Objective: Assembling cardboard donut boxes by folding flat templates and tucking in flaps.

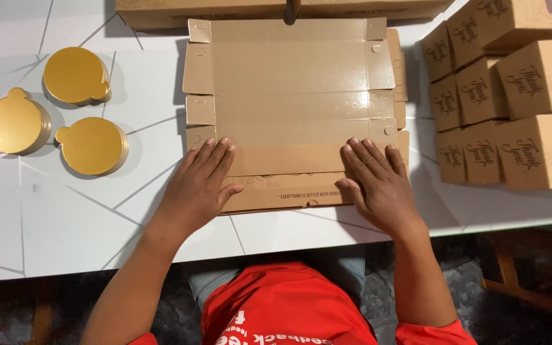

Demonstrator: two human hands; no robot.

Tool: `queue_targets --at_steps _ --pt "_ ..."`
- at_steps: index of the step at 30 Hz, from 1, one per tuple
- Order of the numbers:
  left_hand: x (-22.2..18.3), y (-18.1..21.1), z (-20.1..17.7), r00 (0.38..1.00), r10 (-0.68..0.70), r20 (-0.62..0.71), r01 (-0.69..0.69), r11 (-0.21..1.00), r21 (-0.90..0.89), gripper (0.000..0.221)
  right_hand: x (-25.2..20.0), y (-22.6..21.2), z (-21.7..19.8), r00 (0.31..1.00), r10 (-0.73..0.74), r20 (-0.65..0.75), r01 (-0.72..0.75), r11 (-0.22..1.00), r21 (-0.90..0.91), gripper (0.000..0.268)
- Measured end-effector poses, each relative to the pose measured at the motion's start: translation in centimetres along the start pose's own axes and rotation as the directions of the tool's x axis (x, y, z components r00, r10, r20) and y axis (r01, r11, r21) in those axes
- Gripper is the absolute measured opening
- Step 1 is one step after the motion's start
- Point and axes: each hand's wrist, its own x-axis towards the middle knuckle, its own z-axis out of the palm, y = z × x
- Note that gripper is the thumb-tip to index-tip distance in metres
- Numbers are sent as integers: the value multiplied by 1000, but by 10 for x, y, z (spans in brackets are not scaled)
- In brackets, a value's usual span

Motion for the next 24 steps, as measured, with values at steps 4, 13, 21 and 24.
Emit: queue_targets --at_steps 4,13,21,24 --pt "3 0 0 977 143 -161 -93 954 286 52 4 7 -4 999 -37 -40 36 999 -31 56" --pt "9 -17 16 879 458 -133 -295 742 602 31 27 26 -14 964 -218 -153 172 948 -268 48" --pt "-2 -5 -68 941 92 326 -98 995 2 37 40 4 -105 904 -212 371 154 971 181 44" --pt "19 -2 -132 860 -31 510 140 974 -176 49 61 -4 -139 818 -44 573 -109 967 231 41"
